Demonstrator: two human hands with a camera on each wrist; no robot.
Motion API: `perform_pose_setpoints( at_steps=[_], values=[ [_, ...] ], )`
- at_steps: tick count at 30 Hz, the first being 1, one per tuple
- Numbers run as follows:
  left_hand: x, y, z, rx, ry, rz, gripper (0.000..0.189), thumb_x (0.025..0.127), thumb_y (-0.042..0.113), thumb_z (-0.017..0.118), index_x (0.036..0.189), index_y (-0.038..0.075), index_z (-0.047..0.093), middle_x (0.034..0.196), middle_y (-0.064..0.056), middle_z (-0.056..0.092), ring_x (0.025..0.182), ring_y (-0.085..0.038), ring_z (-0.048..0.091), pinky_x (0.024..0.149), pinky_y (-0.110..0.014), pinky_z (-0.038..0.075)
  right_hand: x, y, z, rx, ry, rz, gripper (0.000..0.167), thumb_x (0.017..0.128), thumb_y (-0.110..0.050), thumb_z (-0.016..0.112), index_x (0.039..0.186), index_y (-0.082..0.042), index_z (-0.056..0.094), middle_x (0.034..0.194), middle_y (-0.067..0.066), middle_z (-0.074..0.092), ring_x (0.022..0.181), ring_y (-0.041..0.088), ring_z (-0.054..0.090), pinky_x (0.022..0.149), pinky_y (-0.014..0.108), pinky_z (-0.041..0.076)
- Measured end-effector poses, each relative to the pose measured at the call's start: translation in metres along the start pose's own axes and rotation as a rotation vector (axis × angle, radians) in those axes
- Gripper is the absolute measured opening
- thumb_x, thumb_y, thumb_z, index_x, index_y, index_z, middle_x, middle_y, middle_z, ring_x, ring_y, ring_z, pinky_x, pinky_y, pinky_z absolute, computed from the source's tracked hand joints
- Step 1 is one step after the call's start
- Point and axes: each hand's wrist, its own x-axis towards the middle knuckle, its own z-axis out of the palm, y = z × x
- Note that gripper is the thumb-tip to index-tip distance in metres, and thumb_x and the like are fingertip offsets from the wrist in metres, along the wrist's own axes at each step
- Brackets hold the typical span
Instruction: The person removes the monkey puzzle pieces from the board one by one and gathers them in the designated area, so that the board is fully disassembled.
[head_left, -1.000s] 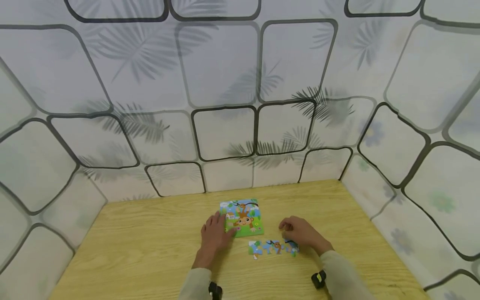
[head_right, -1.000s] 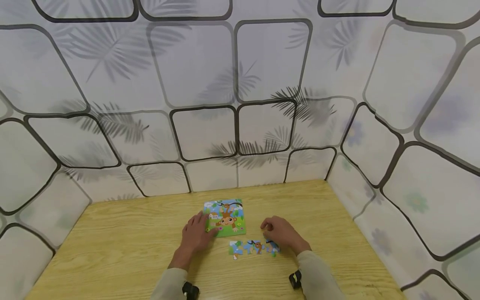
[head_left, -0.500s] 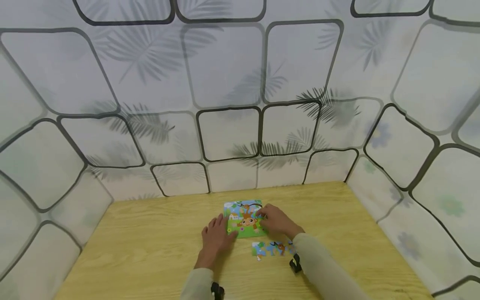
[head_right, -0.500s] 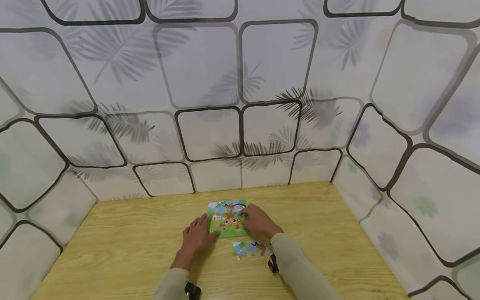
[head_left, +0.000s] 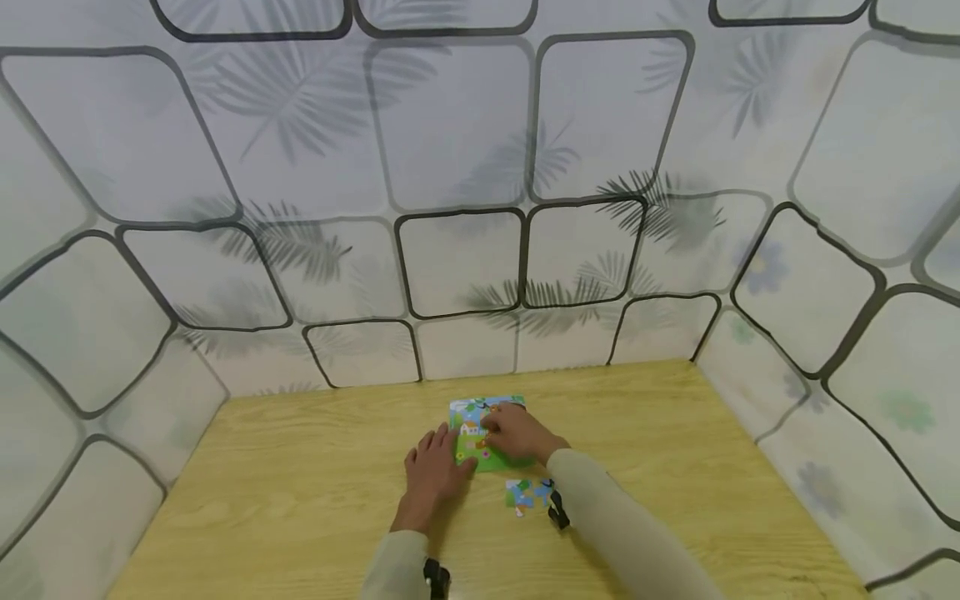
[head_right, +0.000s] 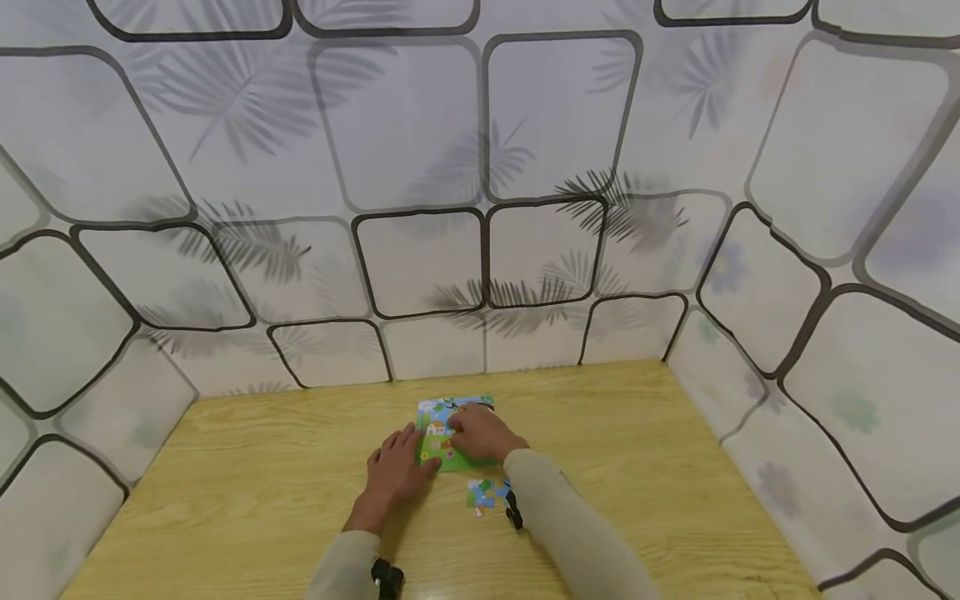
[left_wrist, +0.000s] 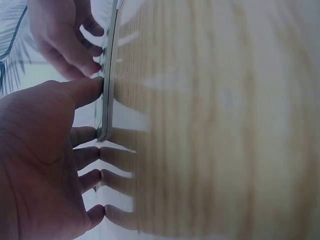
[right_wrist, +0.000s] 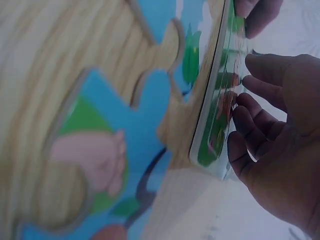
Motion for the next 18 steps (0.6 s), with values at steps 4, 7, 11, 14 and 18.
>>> perform_pose_setpoints(
  at_steps=[4,7,11,14,18],
  values=[
    [0.000,0.001,0.000,0.017,0.004,0.000,0.061,0.093,0.046,0.058,0.142,0.011,0.047,0.154,-0.011,0.038,0.141,-0.036,0.034,0.107,-0.065,0.028,0.004,-0.009,0.001,0.038,-0.023,0.052,0.032,0.093,-0.021,0.062,0.121,-0.009,0.067,0.109,0.004,0.063,0.093,0.014,0.054,0.082,0.033,0.050],
    [0.000,0.001,0.000,0.029,0.005,0.003,0.060,0.093,0.044,0.057,0.142,0.011,0.047,0.154,-0.011,0.039,0.141,-0.035,0.034,0.107,-0.064,0.028,0.006,-0.013,0.003,0.034,-0.038,0.086,0.036,0.093,-0.023,0.063,0.126,-0.010,0.065,0.115,0.007,0.061,0.099,0.017,0.055,0.086,0.037,0.051],
    [0.000,0.001,0.000,0.031,0.013,0.004,0.058,0.094,0.041,0.056,0.143,0.011,0.047,0.154,-0.011,0.039,0.141,-0.036,0.033,0.108,-0.064,0.028,0.010,-0.015,0.006,0.008,-0.030,0.103,0.034,0.092,-0.023,0.064,0.124,-0.012,0.066,0.113,0.008,0.062,0.100,0.018,0.055,0.087,0.039,0.051],
    [0.001,0.000,0.000,0.025,0.019,0.004,0.058,0.094,0.041,0.057,0.142,0.011,0.048,0.154,-0.011,0.039,0.141,-0.036,0.034,0.108,-0.064,0.028,0.014,-0.016,0.006,0.031,-0.026,0.130,0.035,0.090,-0.022,0.067,0.123,-0.011,0.066,0.106,0.007,0.065,0.094,0.017,0.058,0.083,0.037,0.052],
    [0.001,0.000,0.001,0.012,0.018,-0.001,0.059,0.093,0.042,0.057,0.142,0.010,0.048,0.153,-0.011,0.040,0.141,-0.035,0.034,0.107,-0.063,0.028,0.017,-0.018,0.004,0.074,-0.038,0.165,0.036,0.087,-0.019,0.069,0.122,-0.009,0.065,0.096,0.003,0.064,0.082,0.014,0.056,0.075,0.032,0.051]
  ],
)
